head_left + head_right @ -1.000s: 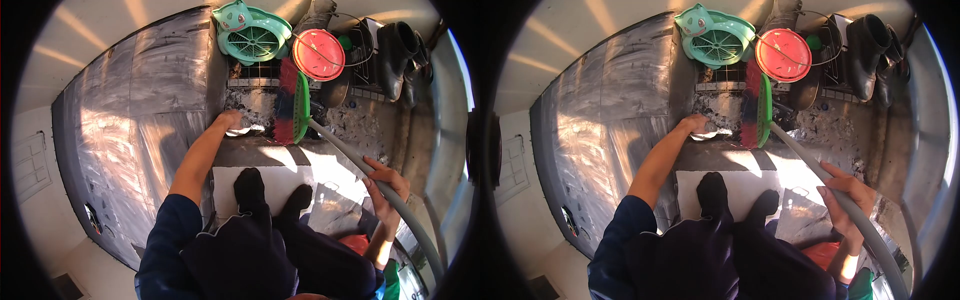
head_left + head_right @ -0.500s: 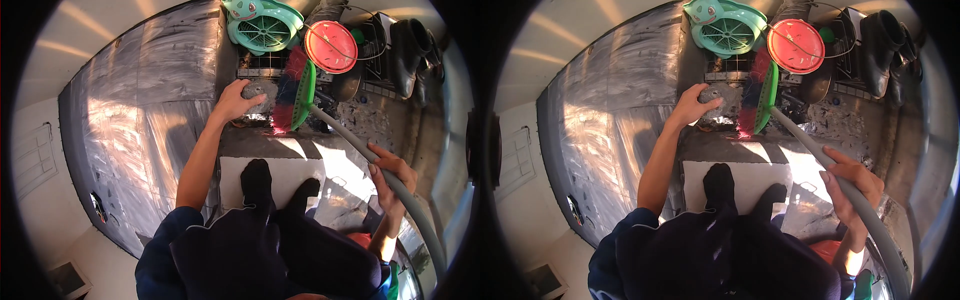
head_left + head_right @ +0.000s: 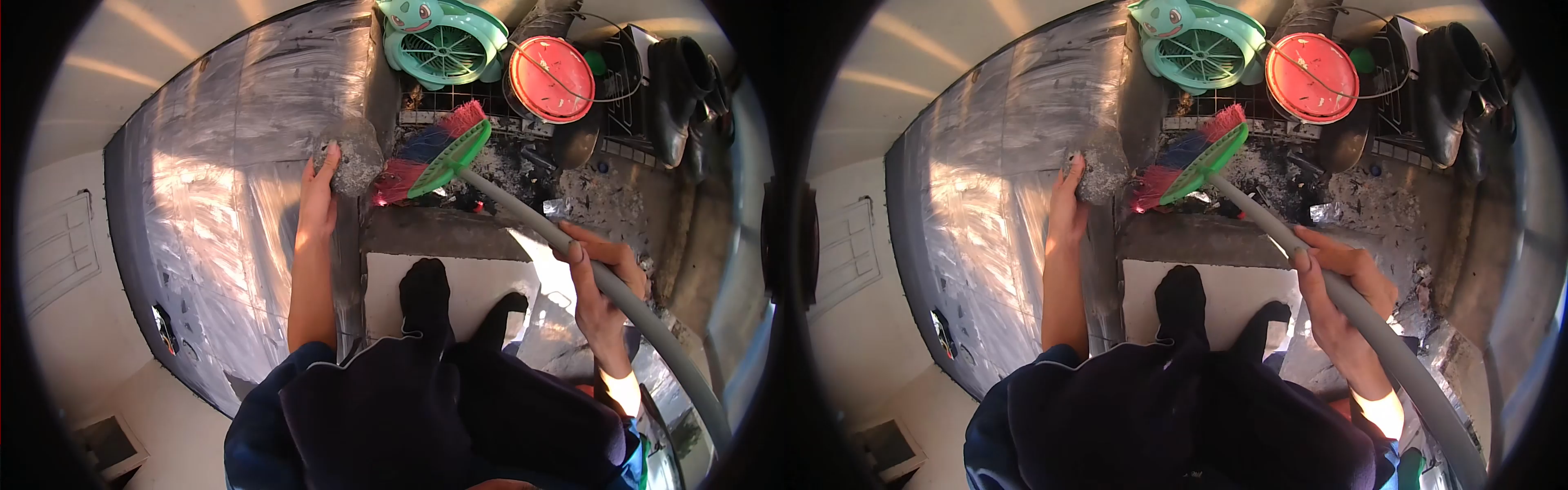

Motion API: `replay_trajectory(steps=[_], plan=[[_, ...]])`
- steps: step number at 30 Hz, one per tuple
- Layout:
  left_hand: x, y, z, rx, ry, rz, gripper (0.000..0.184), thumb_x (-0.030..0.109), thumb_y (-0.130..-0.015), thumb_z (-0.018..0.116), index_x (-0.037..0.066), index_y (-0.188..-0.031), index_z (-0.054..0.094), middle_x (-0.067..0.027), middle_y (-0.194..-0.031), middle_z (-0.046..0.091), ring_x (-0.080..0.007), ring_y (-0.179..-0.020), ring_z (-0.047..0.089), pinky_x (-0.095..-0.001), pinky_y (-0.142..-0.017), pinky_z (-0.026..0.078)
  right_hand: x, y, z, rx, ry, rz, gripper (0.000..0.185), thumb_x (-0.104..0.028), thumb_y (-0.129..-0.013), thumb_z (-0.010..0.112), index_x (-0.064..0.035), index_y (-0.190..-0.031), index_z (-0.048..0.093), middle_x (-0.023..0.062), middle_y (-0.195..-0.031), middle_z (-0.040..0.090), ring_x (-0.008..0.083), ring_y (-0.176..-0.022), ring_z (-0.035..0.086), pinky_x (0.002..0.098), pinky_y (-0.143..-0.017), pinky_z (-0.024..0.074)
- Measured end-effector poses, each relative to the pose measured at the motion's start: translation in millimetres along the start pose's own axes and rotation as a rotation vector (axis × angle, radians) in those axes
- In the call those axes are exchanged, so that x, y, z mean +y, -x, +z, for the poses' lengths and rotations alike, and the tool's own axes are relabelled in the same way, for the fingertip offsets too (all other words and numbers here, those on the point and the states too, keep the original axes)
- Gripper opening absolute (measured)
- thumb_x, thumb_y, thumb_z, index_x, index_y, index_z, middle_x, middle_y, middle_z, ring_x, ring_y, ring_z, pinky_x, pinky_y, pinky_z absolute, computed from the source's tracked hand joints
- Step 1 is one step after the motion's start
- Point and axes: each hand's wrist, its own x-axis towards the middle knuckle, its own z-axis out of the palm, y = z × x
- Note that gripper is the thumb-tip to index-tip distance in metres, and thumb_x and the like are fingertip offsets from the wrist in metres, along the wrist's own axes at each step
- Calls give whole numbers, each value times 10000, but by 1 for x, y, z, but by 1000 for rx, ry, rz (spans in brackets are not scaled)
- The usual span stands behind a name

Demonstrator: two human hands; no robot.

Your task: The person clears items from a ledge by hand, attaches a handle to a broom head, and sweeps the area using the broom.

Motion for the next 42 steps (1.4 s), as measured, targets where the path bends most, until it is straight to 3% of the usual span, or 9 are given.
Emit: replay_trajectory(steps=[1, 9, 14, 19, 23, 30, 34, 38, 42], plan=[[1, 2, -3, 31, 0, 11, 425, 297, -953, 665, 20, -1261, 569, -68, -1171, 645, -156, -1065, 607, -322, -940, 478, 2, -6, 8, 24, -13, -45, 132, -46, -868, 733, 7, -867, 612, 196, -979, 733, 123, -705, 690, 246, -605, 528], [-9, 7, -50, 298, -117, 8, 578, 324, -915, 714, -15, -1340, 519, -118, -1273, 608, -209, -1160, 573, -352, -1005, 445, 21, -18, 60, -212, -40, -202, 104, -3, -820, 737, -15, -857, 641, 216, -973, 706, 274, -732, 716, 324, -620, 566], [-18, 7, -78, 296, 16, -60, 539, 331, -901, 729, 3, -1292, 556, -93, -1253, 618, -209, -1146, 582, -360, -1006, 443, 35, 3, 34, -517, 73, -164, 130, 28, -800, 723, -4, -874, 621, 235, -1101, 681, 310, -797, 718, 320, -668, 569], [-19, 20, -72, 198, 101, -83, 439, 301, -930, 694, 37, -1261, 579, -59, -1237, 623, -198, -1134, 585, -367, -986, 455, 22, -9, -2, -414, 136, -179, 139, 14, -795, 737, 6, -868, 618, 264, -1105, 670, 304, -740, 706, 335, -625, 553], [-28, 30, -59, 9, 153, -59, 385, 233, -974, 627, 75, -1315, 542, -54, -1248, 618, -180, -1155, 572, -380, -993, 446, 3, -15, -25, -274, 132, -171, 147, 10, -789, 750, -3, -869, 627, 259, -1052, 698, 284, -802, 732, 319, -663, 568], [-42, 32, -1, -265, 374, -77, 348, 158, -1021, 524, 64, -1354, 486, -55, -1298, 586, -179, -1210, 544, -377, -1045, 418, -4, -7, 20, -281, 26, -137, 136, 17, -797, 737, 0, -863, 619, 250, -1059, 696, 278, -758, 725, 303, -646, 565], [-36, 23, -1, -209, 329, -46, 338, 180, -1019, 529, 52, -1330, 504, -61, -1281, 593, -192, -1193, 552, -393, -1036, 425, 37, 2, 41, -451, -11, -176, 119, 13, -805, 718, -2, -880, 626, 246, -1090, 683, 315, -756, 709, 327, -650, 560], [-26, 15, -25, -21, 224, -1, 333, 218, -1006, 567, 56, -1295, 536, -59, -1245, 607, -189, -1158, 564, -389, -1011, 441, 36, -2, -6, -468, 96, -9, 118, 20, -805, 711, 2, -886, 627, 239, -1093, 684, 338, -766, 705, 333, -647, 556], [-18, 8, -62, 139, 152, 37, 379, 289, -973, 630, 65, -1272, 562, -56, -1234, 620, -182, -1136, 577, -359, -985, 456, 21, -10, -53, -383, 187, -97, 131, 50, -786, 715, -1, -862, 622, 260, -1076, 693, 245, -724, 705, 298, -615, 537]])
